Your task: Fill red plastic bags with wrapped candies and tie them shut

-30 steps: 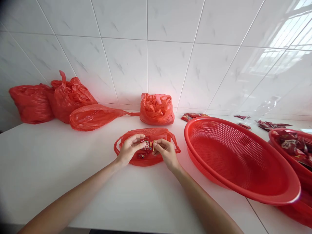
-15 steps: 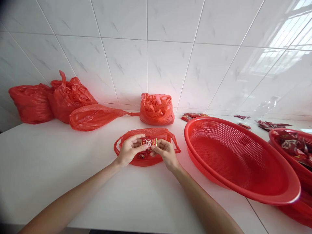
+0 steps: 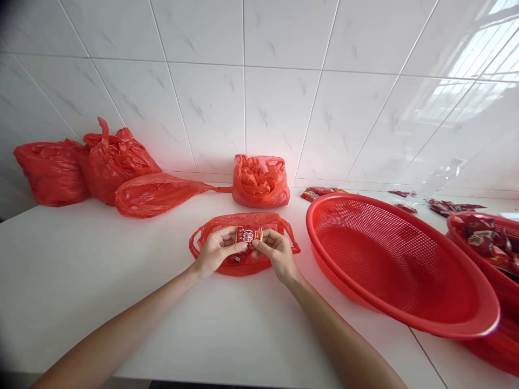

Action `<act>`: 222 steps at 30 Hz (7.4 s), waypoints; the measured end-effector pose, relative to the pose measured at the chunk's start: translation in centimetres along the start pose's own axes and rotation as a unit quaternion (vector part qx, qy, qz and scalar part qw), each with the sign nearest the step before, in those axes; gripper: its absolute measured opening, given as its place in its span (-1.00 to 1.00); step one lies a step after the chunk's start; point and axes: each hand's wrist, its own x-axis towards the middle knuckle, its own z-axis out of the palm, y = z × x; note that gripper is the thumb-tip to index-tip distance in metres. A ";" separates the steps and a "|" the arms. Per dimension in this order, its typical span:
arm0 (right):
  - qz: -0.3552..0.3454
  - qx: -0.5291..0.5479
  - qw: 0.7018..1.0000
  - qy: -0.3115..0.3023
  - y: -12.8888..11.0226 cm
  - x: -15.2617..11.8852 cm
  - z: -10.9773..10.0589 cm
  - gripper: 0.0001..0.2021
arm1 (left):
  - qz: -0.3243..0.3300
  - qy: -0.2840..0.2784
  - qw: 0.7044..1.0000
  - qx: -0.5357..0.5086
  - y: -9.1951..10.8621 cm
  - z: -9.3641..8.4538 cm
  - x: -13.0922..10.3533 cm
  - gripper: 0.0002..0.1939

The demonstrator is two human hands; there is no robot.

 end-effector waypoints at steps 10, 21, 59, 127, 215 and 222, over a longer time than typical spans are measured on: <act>0.005 0.004 1.000 -0.002 0.0 -0.1 0.1 -0.75 | 0.007 0.001 1.000 -0.008 -0.4 -0.2 0.1 -0.58; -0.009 0.005 1.000 -0.005 -0.2 -0.2 0.1 -0.80 | 0.004 -0.013 0.999 -0.031 -0.3 -0.1 0.0 -0.64; 0.011 -0.016 1.000 -0.015 -0.1 -0.1 0.1 -0.75 | 0.008 -0.027 1.000 0.010 -0.6 -0.3 0.1 -0.63; 0.015 -0.063 0.996 -0.057 -1.2 -0.8 1.5 -0.62 | 0.006 -0.022 1.000 -0.014 0.4 0.2 -0.1 -0.81; 0.018 0.055 0.998 -0.001 -0.5 -0.2 0.2 -0.74 | 0.002 -0.023 0.998 -0.065 0.3 -0.3 0.3 -0.69; 0.045 0.078 0.996 -0.014 -0.9 -0.2 0.3 -0.73 | 0.017 -0.020 0.998 -0.051 0.7 -0.3 0.2 -0.69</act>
